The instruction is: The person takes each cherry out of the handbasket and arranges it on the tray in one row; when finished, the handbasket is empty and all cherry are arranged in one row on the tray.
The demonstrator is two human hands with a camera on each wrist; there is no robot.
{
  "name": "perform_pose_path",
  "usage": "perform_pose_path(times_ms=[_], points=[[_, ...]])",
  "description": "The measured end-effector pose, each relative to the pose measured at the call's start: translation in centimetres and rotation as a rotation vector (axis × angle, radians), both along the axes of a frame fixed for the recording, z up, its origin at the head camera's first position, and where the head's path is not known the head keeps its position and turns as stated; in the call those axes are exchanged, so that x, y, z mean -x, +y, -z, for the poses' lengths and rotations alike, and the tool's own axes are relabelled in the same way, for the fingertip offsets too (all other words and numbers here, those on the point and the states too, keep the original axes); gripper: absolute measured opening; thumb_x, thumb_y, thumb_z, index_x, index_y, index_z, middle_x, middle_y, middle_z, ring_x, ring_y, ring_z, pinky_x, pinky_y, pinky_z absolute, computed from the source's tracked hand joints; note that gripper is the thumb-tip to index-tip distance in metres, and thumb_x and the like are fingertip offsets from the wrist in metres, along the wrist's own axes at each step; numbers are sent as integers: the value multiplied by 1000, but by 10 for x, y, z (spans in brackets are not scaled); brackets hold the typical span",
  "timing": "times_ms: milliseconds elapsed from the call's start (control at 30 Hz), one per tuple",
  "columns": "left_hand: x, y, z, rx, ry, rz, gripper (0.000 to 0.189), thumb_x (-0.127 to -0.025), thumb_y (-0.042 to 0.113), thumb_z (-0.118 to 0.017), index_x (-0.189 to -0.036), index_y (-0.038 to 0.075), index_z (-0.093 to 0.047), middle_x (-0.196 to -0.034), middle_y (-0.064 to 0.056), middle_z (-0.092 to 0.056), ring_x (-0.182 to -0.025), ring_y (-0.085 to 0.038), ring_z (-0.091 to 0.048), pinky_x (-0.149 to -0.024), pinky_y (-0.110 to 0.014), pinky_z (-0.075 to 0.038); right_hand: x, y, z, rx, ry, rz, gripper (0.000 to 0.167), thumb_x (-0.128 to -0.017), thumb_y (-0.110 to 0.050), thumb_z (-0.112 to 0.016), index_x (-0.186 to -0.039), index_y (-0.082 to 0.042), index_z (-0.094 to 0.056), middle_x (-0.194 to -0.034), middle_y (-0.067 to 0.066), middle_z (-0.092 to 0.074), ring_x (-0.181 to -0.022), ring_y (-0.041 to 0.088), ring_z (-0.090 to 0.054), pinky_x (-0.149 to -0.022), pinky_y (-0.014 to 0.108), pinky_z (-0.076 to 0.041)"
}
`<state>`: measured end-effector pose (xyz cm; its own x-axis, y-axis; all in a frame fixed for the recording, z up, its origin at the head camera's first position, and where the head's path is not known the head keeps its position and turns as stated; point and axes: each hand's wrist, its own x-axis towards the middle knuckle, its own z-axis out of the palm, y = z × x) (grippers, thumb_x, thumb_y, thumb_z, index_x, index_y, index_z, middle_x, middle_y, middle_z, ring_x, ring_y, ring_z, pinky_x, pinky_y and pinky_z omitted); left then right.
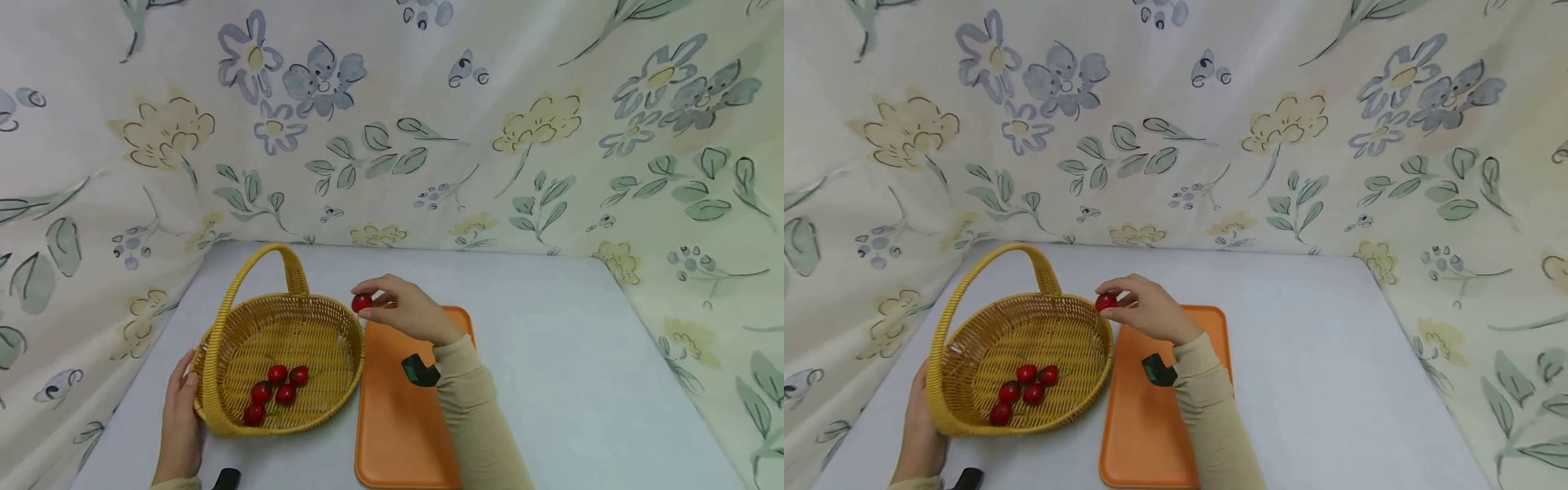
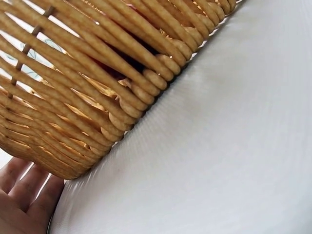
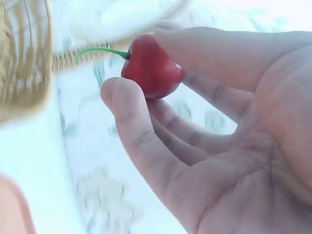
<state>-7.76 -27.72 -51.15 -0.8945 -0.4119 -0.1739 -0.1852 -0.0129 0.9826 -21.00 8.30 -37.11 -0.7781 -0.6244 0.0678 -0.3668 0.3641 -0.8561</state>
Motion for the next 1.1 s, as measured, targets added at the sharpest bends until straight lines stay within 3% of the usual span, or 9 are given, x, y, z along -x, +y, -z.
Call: perform_pose_path(times_ms=[133, 267, 400, 533, 633, 800, 1100], points=[[-1, -3, 3, 29, -32, -1, 51, -101, 51, -31, -150, 40, -21, -158, 12, -15, -136, -6, -28, -84, -2, -35, 4, 23, 19, 19, -51, 119, 32, -90, -22, -68, -122, -23, -62, -114, -4, -62, -93, 15, -63, -77, 30, -54], [-1, -7, 4, 1, -6, 5, 52, -102, 49, -32, -151, 38, -21, -158, 13, -16, -136, -5, -27, -86, -2, -35, 12, 27, 46, -69, -67, 186, 30, -90, -25, -68, -118, -20, -61, -105, 0, -62, -87, 15, -62, -71, 30, -53], [1, -6, 5, -56, 64, 27, 51, -103, 44, -33, -152, 33, -22, -156, 10, -19, -136, -5, -28, -88, -4, -36, 19, 23, 76, -225, -54, 199, 25, -92, -33, -65, -112, -19, -60, -99, -1, -62, -84, 13, -60, -71, 30, -51], [1, -3, 5, -41, 45, 20, 51, -103, 46, -33, -152, 35, -22, -157, 12, -17, -138, -6, -25, -93, -3, -34, 26, 13, 99, -327, 6, 151, 21, -94, -36, -61, -107, -20, -64, -97, -3, -63, -85, 11, -59, -75, 31, -49], [1, -2, 5, -39, 22, 10, 51, -102, 47, -33, -151, 37, -22, -157, 11, -18, -135, -5, -29, -90, -3, -35, 28, 6, 107, -339, 33, 116, 20, -95, -31, -59, -108, -18, -65, -99, -3, -64, -89, 12, -59, -78, 32, -49], [1, -1, 0, -55, 43, 29, 52, -103, 45, -33, -152, 34, -21, -155, 6, -22, -125, -1, -38, -83, -3, -39, 27, 0, 109, -346, 54, 105, 21, -96, -27, -59, -112, -14, -65, -103, 0, -65, -91, 14, -59, -80, 34, -49], [1, -2, 0, -29, 23, 44, 52, -103, 45, -30, -153, 34, -18, -158, 10, -15, -136, -7, -27, -90, -3, -35, 29, -6, 115, -371, 65, 100, 20, -95, -28, -60, -109, -14, -65, -97, -1, -65, -86, 12, -58, -77, 31, -49]])
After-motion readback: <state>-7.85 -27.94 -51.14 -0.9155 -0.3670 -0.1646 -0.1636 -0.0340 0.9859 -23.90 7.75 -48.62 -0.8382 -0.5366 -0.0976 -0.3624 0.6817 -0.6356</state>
